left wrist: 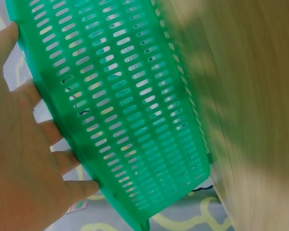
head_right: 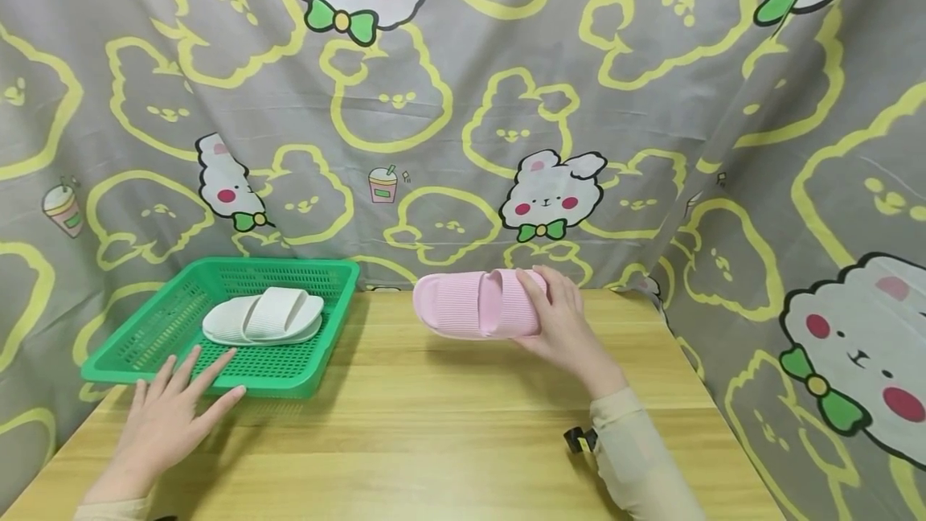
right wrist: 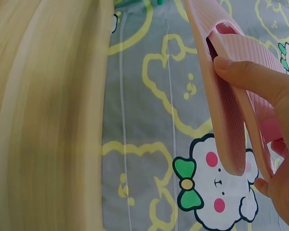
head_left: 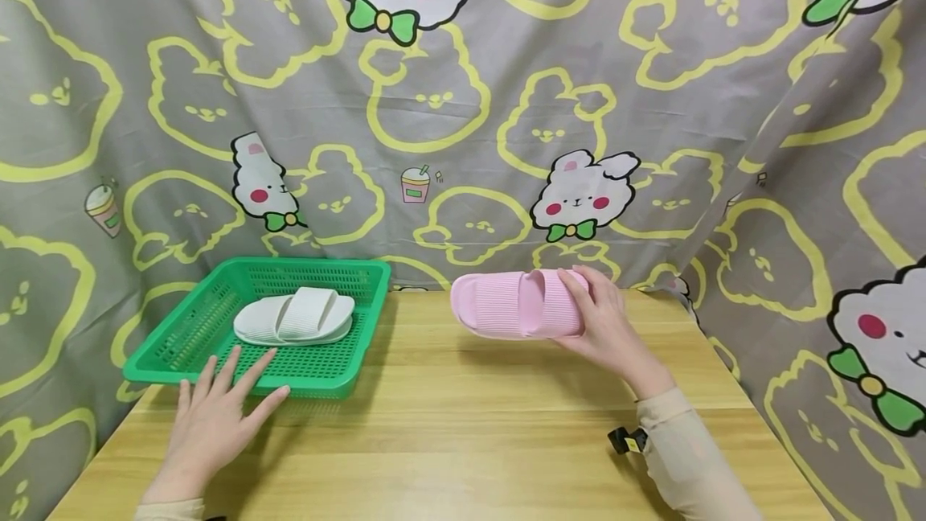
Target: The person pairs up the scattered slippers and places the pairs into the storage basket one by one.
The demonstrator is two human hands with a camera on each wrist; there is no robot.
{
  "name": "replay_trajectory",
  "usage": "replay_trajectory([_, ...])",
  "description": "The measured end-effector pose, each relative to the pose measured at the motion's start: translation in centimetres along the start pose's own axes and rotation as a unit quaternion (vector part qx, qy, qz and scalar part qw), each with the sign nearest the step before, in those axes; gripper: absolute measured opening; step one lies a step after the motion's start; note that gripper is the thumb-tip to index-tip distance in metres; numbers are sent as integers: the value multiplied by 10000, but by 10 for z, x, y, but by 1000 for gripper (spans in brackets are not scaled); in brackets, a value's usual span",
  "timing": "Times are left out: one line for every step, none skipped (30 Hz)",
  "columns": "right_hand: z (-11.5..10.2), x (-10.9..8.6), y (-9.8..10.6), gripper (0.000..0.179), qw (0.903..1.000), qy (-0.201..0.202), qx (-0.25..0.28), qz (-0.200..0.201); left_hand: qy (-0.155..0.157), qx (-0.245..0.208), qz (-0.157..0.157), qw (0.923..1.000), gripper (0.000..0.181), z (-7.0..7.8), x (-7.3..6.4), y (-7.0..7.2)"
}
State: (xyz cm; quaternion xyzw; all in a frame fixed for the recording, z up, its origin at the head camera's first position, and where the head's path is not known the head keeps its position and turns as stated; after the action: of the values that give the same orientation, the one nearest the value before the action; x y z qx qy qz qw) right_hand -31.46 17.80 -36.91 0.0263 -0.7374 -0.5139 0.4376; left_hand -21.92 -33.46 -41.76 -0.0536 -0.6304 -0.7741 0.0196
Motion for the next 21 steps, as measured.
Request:
replay_trajectory([-1, 1, 0, 102, 10000, 5, -12, -10, 5, -6, 6, 10000, 67, 0, 0, 0])
replay_trajectory([-1, 2, -1, 102, 10000, 3, -12, -17, 6, -19, 13, 10000, 67, 0, 0, 0])
replay_trajectory([-2, 3, -1, 102, 10000, -10, -18, -25, 4, -25, 26, 10000, 67, 0, 0, 0])
replay_trajectory([-2, 4, -1, 102, 10000, -30, -10, -38, 6, -33, 33, 10000, 66, 1, 0, 0])
replay_trajectory([-2, 4, -2, 102, 10000, -45, -9, -47, 3, -40, 46, 10000, 66, 1, 0, 0])
replay_trajectory([-3, 5, -2, 102, 10000, -62, -10, -57, 0, -44, 62, 10000, 66, 1, 1, 0])
replay_trajectory([-3, 6, -3, 102, 9999, -83, 22, -72, -1, -43, 77, 10000, 66, 1, 0, 1])
replay_trajectory([-4, 6, -3, 102, 9999, -101, 37, -78, -1, -38, 90, 10000, 66, 1, 0, 1])
replay_trajectory([-4, 7, -4, 102, 9999, -118, 57, -78, 0, -33, 92, 10000, 66, 1, 0, 1])
replay_trajectory([-5, 8, -5, 103, 9999, -119, 65, -68, 3, -29, 96, 10000, 66, 1, 0, 2])
replay_trajectory([-5, 8, -5, 103, 9999, -119, 76, -57, 1, -26, 100, 9999, 66, 1, 0, 2])
replay_trajectory([-6, 9, -6, 104, 9999, -112, 88, -37, 0, -24, 98, 9999, 66, 1, 0, 2])
replay_trajectory([-6, 10, -6, 104, 9999, -96, 103, -19, 2, -20, 97, 10000, 66, 2, 0, 2])
replay_trajectory([-7, 11, -7, 104, 9999, -90, 92, -10, 3, -21, 94, 10000, 66, 2, 0, 2])
replay_trajectory([-8, 12, -7, 104, 9999, -80, 97, 4, 1, -28, 92, 10000, 66, 2, 0, 2])
replay_trajectory([-8, 13, -8, 104, 9999, -57, 105, 16, -1, -32, 99, 9999, 66, 2, 0, 1])
replay_trajectory([-9, 14, -8, 103, 9999, -41, 114, 24, -2, -39, 106, 9999, 66, 2, 0, 1])
replay_trajectory([-10, 16, -8, 103, 9999, -19, 121, 36, 1, -40, 114, 9999, 66, 2, 0, 1])
replay_trajectory([-11, 17, -9, 103, 9999, 8, 120, 42, 3, -44, 128, 9999, 66, 3, 0, 1])
replay_trajectory([-12, 19, -9, 102, 9999, 20, 112, 43, 2, -52, 140, 9999, 66, 3, 0, 1])
replay_trajectory([-13, 20, -9, 102, 9999, 42, 137, 51, 3, -60, 150, 9999, 66, 3, 0, 1])
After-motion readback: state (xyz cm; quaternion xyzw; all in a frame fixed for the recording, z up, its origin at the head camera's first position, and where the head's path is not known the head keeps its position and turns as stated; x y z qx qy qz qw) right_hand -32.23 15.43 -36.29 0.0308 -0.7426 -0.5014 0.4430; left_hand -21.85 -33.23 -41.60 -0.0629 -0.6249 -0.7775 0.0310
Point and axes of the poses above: each hand's wrist, its own x-axis towards the middle knuckle, its own y-axis out of the back of the hand, z = x × y, the point moved 6 cm from there along x, towards the middle knuckle, and after that the axes turned 9 degrees about -z, right-handed, at the moved point
